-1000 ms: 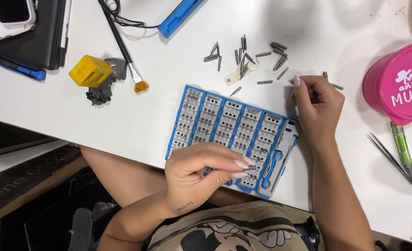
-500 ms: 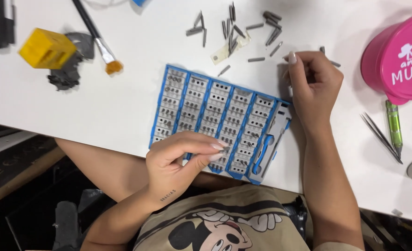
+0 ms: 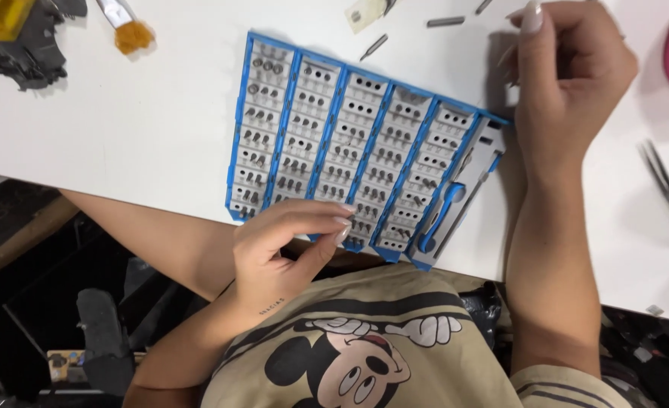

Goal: Organizing screwdriver bits by picking them up from a pile and placing them into a blue storage tray.

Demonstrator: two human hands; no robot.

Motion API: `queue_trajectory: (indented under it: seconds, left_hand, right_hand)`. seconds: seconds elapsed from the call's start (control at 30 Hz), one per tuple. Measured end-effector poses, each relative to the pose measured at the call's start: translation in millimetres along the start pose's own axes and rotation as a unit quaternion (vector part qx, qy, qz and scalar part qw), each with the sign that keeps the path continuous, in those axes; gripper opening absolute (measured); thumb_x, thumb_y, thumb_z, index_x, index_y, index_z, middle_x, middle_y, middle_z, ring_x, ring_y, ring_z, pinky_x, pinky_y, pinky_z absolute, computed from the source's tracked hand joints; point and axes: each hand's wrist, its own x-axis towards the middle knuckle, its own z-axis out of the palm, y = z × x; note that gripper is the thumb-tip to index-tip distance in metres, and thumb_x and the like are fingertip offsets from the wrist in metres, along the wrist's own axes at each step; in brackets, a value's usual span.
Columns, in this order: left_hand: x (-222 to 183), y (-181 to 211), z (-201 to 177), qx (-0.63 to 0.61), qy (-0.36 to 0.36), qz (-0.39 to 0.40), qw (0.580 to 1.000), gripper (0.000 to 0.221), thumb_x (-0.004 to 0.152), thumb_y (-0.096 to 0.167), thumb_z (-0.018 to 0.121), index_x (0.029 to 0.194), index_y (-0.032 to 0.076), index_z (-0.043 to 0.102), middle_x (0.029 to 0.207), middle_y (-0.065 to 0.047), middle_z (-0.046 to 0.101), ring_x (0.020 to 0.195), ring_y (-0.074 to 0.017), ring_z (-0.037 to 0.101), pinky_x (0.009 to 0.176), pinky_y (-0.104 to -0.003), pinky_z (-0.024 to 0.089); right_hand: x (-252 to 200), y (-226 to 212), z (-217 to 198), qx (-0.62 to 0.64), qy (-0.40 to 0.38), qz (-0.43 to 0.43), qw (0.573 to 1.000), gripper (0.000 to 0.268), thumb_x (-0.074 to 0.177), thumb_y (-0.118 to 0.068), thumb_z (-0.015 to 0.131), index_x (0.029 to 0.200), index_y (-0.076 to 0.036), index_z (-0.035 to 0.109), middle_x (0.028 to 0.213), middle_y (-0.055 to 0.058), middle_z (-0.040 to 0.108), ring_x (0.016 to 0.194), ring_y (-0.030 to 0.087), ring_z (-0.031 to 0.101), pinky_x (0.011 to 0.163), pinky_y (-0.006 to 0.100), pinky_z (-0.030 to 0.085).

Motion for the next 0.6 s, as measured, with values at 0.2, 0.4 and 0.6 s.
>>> queue_trajectory:
  seconds: [0.2, 0.4, 0.6]
  left_hand:
    - [-0.7, 1.0, -14.8, 0.032, 0.021, 0.035, 0.999, 0.007, 0.097, -0.005, 0.071, 0.102, 0.000, 0.070, 0.107, -0.020, 0.077, 0.103, -0.0314, 0.081, 0.090, -0.035, 0.070]
    - [-9.0, 6.4, -37.2, 0.041, 0.078, 0.009, 0.996, 0.008, 0.099, -0.006, 0.069, 0.105, 0.000, 0.069, 0.108, -0.021, 0.075, 0.105, -0.0315, 0.080, 0.098, -0.038, 0.069]
    - [-17.9, 7.7, -52.0, 0.121, 0.126, -0.001, 0.985, 0.006, 0.096, -0.005, 0.074, 0.101, -0.002, 0.072, 0.102, -0.021, 0.075, 0.097, -0.0287, 0.077, 0.093, -0.035, 0.067]
  right_hand:
    - [-6.5, 8.1, -1.6, 0.034, -0.009, 0.025, 0.999, 0.030, 0.134, -0.006, 0.062, 0.111, 0.014, 0.062, 0.087, 0.021, 0.061, 0.073, 0.026, 0.062, 0.071, 0.037, 0.046]
    - [-16.6, 28.6, -1.1, 0.058, 0.006, 0.041, 0.997, 0.027, 0.136, 0.006, 0.060, 0.110, 0.009, 0.052, 0.088, 0.020, 0.054, 0.078, 0.029, 0.063, 0.073, 0.038, 0.047]
    - [-23.7, 41.3, -0.4, 0.098, 0.039, 0.134, 0.985, 0.023, 0.135, -0.009, 0.061, 0.116, 0.001, 0.055, 0.089, 0.017, 0.061, 0.081, 0.024, 0.065, 0.079, 0.036, 0.057]
